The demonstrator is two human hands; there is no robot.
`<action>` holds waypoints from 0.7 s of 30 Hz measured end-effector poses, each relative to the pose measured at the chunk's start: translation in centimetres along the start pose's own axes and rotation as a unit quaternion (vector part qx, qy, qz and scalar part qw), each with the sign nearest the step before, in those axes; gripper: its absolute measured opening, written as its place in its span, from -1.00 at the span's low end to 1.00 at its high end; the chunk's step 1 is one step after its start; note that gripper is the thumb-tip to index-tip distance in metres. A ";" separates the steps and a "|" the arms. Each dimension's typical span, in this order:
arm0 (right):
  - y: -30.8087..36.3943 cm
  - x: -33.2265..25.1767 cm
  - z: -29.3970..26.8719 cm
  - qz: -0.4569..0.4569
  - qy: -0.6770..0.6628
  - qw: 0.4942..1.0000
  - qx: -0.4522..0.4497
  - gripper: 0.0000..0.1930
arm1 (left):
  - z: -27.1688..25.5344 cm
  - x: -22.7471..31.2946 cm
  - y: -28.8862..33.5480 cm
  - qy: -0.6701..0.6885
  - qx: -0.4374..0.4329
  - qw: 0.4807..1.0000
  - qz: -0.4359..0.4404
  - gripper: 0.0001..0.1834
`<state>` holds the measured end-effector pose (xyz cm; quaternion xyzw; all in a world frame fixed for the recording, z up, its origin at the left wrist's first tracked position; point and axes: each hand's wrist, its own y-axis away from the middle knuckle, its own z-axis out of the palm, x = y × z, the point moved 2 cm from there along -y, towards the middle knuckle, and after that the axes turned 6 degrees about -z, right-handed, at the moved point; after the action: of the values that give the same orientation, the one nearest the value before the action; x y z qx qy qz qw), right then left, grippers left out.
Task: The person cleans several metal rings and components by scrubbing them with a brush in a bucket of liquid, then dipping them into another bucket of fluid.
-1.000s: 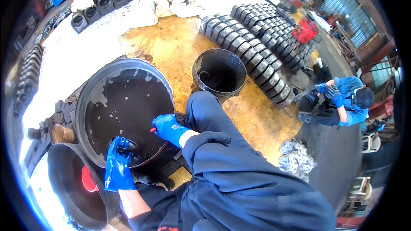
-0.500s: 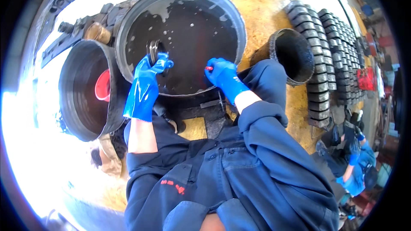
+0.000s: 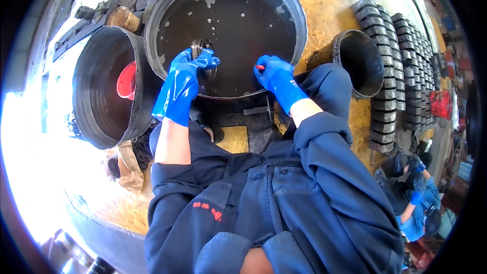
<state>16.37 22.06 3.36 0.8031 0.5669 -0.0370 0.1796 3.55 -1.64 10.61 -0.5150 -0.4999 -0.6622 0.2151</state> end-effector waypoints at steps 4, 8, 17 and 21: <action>-0.4 -0.3 -0.5 0.003 -0.005 1.000 -0.011 -0.69 | 0.3 -0.6 -1.4 0.205 -0.015 0.978 -0.029 -0.72; -0.1 0.4 -0.6 0.018 -0.008 1.000 -0.015 -0.69 | 0.5 -1.7 -2.5 0.209 -0.027 0.978 -0.001 -0.66; -0.5 -0.5 0.1 -0.026 -0.032 0.998 0.051 -0.74 | -6.8 -1.2 -5.3 0.390 -0.014 0.920 0.021 -0.60; -0.2 0.1 1.5 -0.086 -0.085 0.986 0.113 -0.78 | -14.5 3.1 1.5 0.442 -0.085 0.882 0.138 -0.54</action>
<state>16.41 21.67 1.88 0.7605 0.6088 -0.1840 0.1309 -3.19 -14.39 14.48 -0.2488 -0.2183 -0.8247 0.4586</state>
